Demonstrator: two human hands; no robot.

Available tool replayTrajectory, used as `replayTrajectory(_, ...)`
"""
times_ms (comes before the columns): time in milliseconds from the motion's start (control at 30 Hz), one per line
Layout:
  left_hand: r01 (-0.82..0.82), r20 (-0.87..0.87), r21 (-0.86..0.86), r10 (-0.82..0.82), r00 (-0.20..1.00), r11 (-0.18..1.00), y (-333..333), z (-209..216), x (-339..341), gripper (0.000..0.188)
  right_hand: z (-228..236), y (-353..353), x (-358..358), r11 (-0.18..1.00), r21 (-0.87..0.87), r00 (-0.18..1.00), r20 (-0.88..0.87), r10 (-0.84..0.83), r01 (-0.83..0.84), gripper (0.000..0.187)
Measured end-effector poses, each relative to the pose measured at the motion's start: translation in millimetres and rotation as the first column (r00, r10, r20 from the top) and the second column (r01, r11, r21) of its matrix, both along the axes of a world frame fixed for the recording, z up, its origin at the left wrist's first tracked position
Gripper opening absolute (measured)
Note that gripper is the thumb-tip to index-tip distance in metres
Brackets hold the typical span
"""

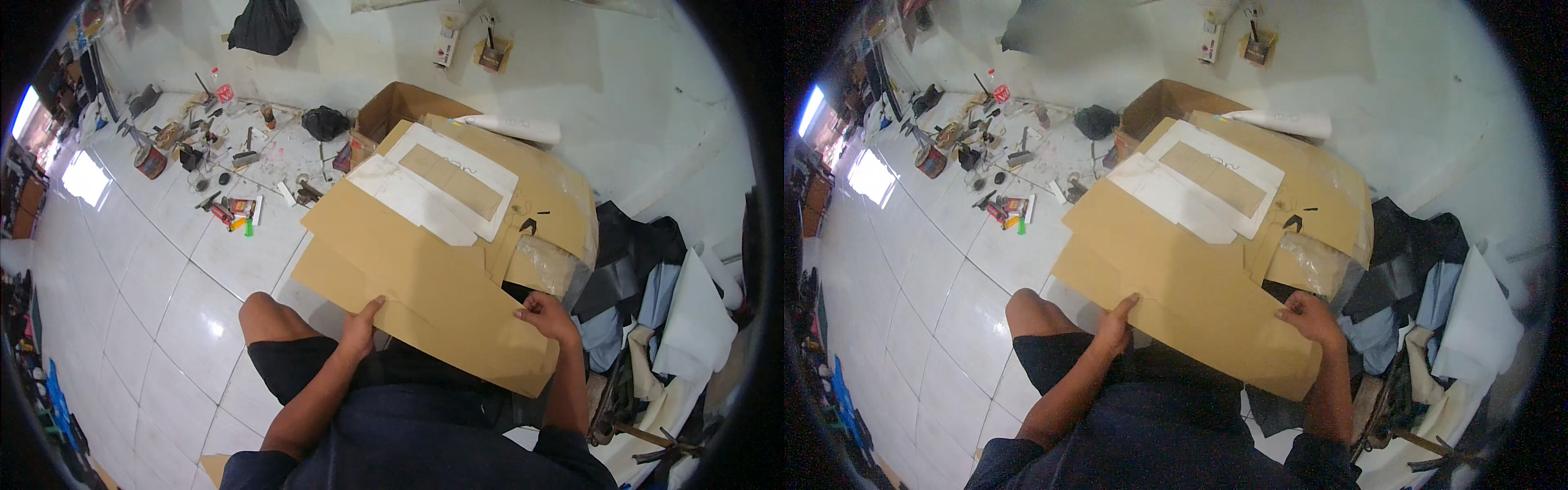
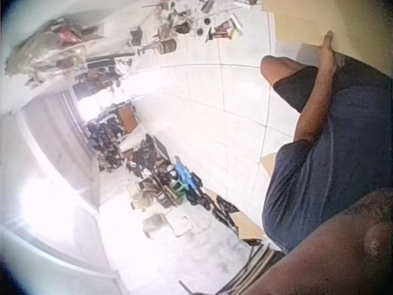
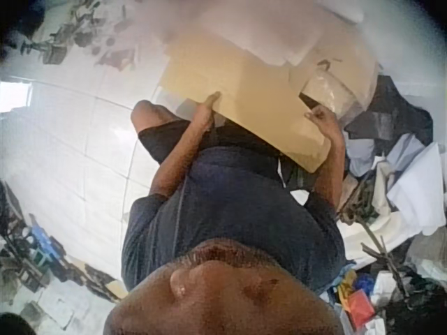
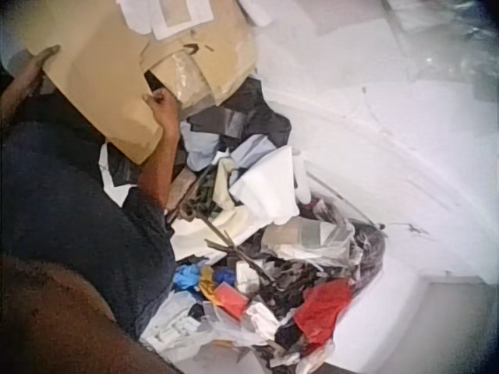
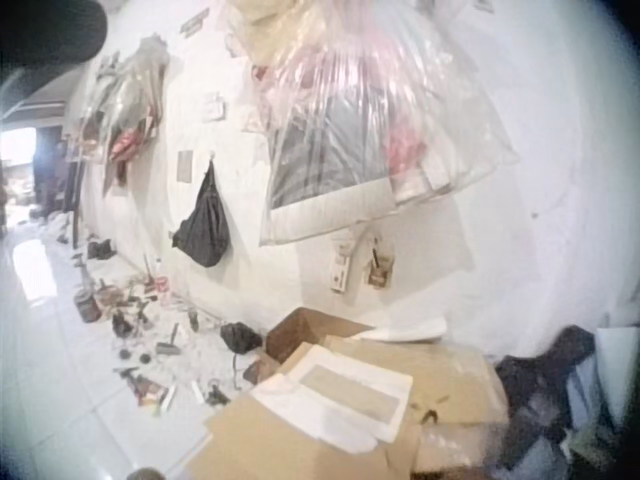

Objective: The person sorts through various cardboard patterns and plastic-wrapped sheets on a tiled floor, picking up individual pieces and stacking them together.

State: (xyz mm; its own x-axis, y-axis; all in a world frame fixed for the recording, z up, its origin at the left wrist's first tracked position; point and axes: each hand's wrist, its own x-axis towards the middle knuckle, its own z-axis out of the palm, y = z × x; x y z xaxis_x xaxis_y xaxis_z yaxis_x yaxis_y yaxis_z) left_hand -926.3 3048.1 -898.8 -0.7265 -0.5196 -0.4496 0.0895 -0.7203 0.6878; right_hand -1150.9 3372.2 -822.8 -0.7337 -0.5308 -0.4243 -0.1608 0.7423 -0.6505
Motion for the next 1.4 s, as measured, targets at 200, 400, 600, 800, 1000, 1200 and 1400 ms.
replayTrajectory(200,0.015,0.027,0.014,-0.015,1.0,1.0,-0.5,-7.0,0.5,0.051,23.7,-14.6,18.2,0.998,-0.06,0.995,-0.095,0.028,-0.034,0.027)
replayTrajectory(400,-0.017,0.043,0.007,0.017,0.999,1.0,-0.5,-13.1,0.7,0.047,53.6,-34.4,27.8,0.959,-0.284,0.984,-0.164,-0.07,0.02,0.014)
replayTrajectory(600,-0.022,0.018,0.02,0.022,1.0,1.0,-0.8,-4.2,-1.5,0.046,71.5,2.0,-16.1,0.912,-0.399,0.933,-0.281,-0.223,0.098,0.022)
replayTrajectory(800,-0.002,0.041,0.057,-0.001,0.999,0.998,-3.5,-10.0,-1.6,0.044,87.1,20.3,-47.0,0.691,-0.633,0.86,-0.076,-0.505,0.35,0.027)
replayTrajectory(1000,-0.01,0.014,-0.001,0.01,1.0,1.0,-0.7,-5.0,-0.4,0.047,57.4,16.5,-51.4,0.675,-0.602,0.886,0.128,-0.445,0.426,0.028)
replayTrajectory(1200,0.012,0.059,-0.017,-0.011,0.998,1.0,0.3,9.6,0.3,0.041,32.7,-6.6,-37.9,0.694,-0.562,0.893,0.296,-0.34,0.451,0.023)
replayTrajectory(1400,-0.009,0.09,0.003,0.009,0.996,1.0,-1.1,0.6,-0.8,0.042,16.1,-18.9,-33.3,0.844,-0.377,0.915,0.286,-0.286,0.382,0.026)
